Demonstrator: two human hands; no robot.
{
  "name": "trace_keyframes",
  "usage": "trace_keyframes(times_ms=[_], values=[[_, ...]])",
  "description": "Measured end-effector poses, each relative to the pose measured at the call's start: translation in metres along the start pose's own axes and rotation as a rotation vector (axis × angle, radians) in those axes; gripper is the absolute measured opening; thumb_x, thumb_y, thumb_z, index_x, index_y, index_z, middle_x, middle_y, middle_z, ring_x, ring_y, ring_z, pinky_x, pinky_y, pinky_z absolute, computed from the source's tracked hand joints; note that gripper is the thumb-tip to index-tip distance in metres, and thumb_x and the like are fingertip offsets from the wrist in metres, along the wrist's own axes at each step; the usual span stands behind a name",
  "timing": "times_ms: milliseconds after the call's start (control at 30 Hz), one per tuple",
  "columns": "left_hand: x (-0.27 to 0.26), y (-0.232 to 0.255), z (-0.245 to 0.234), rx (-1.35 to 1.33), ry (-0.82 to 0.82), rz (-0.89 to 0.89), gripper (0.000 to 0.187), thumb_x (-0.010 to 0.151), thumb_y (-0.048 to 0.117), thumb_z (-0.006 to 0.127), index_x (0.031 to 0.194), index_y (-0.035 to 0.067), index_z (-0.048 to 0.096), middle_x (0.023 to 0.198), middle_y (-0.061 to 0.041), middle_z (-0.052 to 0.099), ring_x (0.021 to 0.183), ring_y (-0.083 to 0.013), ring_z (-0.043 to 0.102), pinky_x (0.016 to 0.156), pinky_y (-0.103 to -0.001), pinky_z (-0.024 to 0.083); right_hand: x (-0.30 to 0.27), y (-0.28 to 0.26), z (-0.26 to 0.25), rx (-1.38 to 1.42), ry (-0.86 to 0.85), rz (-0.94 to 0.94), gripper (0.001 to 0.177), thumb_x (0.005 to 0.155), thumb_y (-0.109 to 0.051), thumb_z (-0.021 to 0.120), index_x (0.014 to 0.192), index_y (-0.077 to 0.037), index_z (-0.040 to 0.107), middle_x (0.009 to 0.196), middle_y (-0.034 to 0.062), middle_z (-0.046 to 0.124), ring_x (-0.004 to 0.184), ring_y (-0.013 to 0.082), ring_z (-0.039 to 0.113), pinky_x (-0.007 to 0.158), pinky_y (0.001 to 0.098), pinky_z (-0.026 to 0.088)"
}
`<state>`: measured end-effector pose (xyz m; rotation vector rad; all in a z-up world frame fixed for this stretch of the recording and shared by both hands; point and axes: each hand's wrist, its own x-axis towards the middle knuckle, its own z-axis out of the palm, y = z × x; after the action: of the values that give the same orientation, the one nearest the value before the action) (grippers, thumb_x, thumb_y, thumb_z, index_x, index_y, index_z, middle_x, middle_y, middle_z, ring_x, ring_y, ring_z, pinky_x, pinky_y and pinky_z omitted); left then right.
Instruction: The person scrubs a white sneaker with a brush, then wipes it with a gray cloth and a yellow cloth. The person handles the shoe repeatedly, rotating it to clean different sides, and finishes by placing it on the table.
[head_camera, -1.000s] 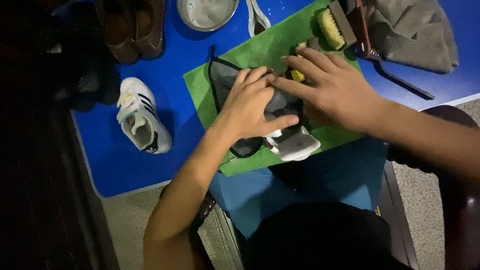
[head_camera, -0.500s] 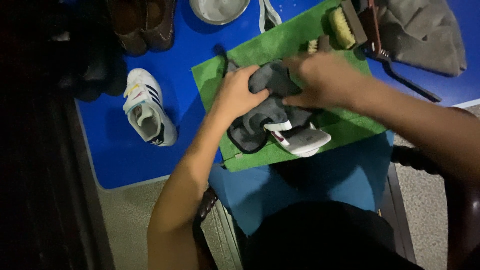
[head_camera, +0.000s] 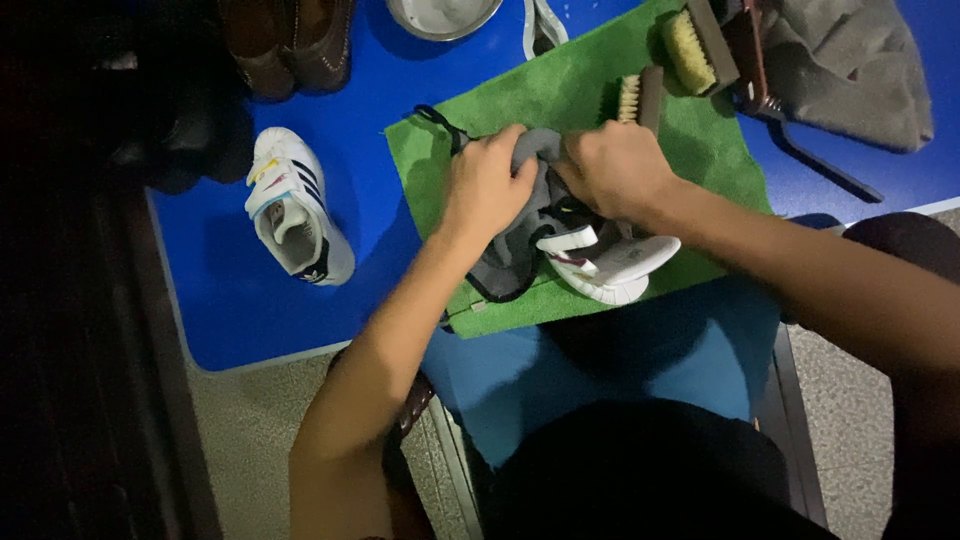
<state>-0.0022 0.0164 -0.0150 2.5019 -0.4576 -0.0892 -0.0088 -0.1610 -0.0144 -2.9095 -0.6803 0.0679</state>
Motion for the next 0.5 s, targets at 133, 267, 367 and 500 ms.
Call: trace_keyframes(times_ms=[133, 267, 367, 500], values=[[-0.002, 0.012, -0.007, -0.076, 0.042, -0.046, 0.032, 0.084, 0.022, 0.059, 0.108, 0.000, 0.061, 0.090, -0.025, 0.066, 0.084, -0.0428, 0.066, 0.067, -0.051, 0.054, -0.009, 0.009, -0.016, 0.405, -0.203, 0.144, 0.015, 0.082, -0.010, 0.061, 0.087, 0.004, 0.060, 0.077, 0.0259, 0.064, 0.078, 0.0455, 0.063, 0.063, 0.0534, 0.050], [-0.002, 0.017, -0.011, 0.091, 0.152, -0.011, 0.039, 0.080, 0.029, 0.067, 0.099, -0.003, 0.058, 0.084, -0.028, 0.063, 0.078, -0.0454, 0.064, 0.062, -0.056, 0.052, -0.025, 0.003, -0.039, 0.701, -0.323, 0.314, 0.041, 0.075, 0.000, 0.062, 0.112, 0.013, 0.052, 0.105, 0.0379, 0.057, 0.105, 0.0572, 0.052, 0.082, 0.0646, 0.042], [0.011, -0.004, 0.014, 0.099, 0.120, -0.125, 0.050, 0.079, 0.037, 0.065, 0.109, -0.001, 0.054, 0.091, -0.025, 0.064, 0.083, -0.0435, 0.065, 0.065, -0.053, 0.052, -0.024, 0.019, 0.019, 0.353, -0.157, 0.171, 0.020, 0.082, -0.013, 0.060, 0.092, 0.004, 0.059, 0.069, 0.0247, 0.063, 0.068, 0.0463, 0.065, 0.052, 0.0502, 0.050], [-0.014, 0.039, -0.023, 0.103, 0.136, -0.128, 0.073, 0.079, 0.035, 0.069, 0.124, -0.015, 0.040, 0.114, -0.037, 0.051, 0.104, -0.0522, 0.055, 0.079, -0.056, 0.051, -0.029, 0.008, -0.001, 0.179, -0.081, 0.113, 0.018, 0.085, -0.015, 0.060, 0.088, 0.002, 0.061, 0.066, 0.0208, 0.063, 0.064, 0.0394, 0.068, 0.049, 0.0441, 0.053]])
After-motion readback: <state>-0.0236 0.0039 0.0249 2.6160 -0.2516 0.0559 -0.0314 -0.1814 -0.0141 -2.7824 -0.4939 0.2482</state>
